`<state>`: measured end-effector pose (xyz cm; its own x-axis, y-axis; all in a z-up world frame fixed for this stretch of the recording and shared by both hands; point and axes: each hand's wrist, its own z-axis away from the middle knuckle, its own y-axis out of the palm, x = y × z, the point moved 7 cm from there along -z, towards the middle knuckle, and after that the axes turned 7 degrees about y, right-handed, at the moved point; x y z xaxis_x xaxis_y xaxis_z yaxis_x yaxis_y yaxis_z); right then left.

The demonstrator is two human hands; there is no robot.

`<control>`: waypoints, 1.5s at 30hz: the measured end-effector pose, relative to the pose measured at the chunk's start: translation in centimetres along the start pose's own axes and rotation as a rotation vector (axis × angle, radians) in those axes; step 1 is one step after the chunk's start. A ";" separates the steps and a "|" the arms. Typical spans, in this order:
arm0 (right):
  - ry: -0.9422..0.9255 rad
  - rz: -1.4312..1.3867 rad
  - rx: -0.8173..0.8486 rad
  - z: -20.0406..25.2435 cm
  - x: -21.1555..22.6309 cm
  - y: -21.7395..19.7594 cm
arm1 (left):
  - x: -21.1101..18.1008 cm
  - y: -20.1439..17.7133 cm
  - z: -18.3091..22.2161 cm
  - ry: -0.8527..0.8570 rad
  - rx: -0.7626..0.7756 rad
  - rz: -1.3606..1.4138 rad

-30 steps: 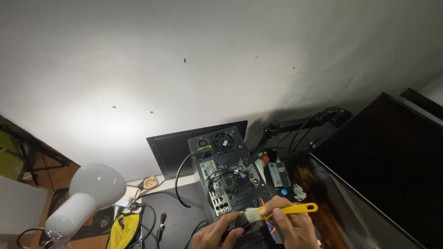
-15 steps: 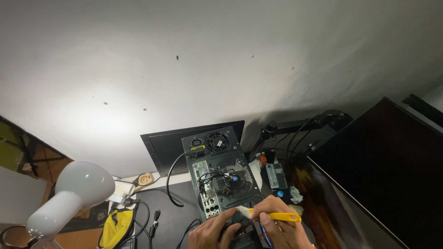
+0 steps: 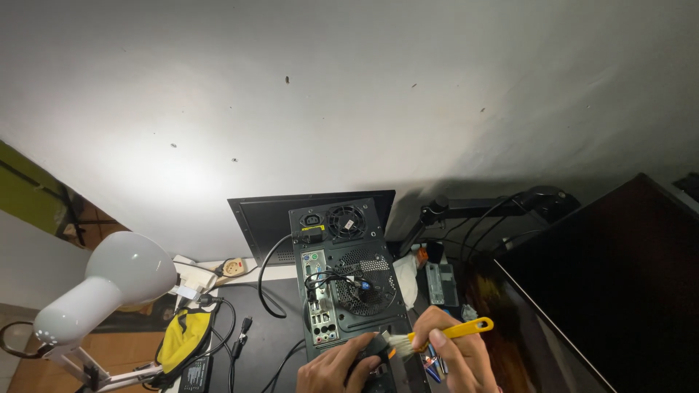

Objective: Repairing and cleaning a desktop computer tower.

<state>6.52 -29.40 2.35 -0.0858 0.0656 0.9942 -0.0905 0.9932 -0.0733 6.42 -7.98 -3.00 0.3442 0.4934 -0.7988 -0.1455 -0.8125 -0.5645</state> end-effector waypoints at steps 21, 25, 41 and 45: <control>0.141 -0.375 -0.249 1.4 -6.9 2.1 | 0.6 -1.4 -0.7 -0.282 -0.119 0.534; 0.113 -0.254 -0.282 1.8 -5.8 2.6 | 0.3 -2.3 -1.0 -0.228 -0.164 0.554; 0.058 -0.045 -0.236 1.1 -6.7 2.3 | 1.1 -2.8 -1.4 -0.247 -0.164 0.614; 0.053 -0.104 -0.270 0.4 -5.4 2.9 | 1.1 -3.2 -1.5 -0.209 -0.159 0.602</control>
<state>6.36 -26.88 -3.29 -0.0372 -0.0399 0.9985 0.1717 0.9841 0.0457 8.66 -5.31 -1.82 0.0560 -0.0249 -0.9981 -0.1118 -0.9936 0.0185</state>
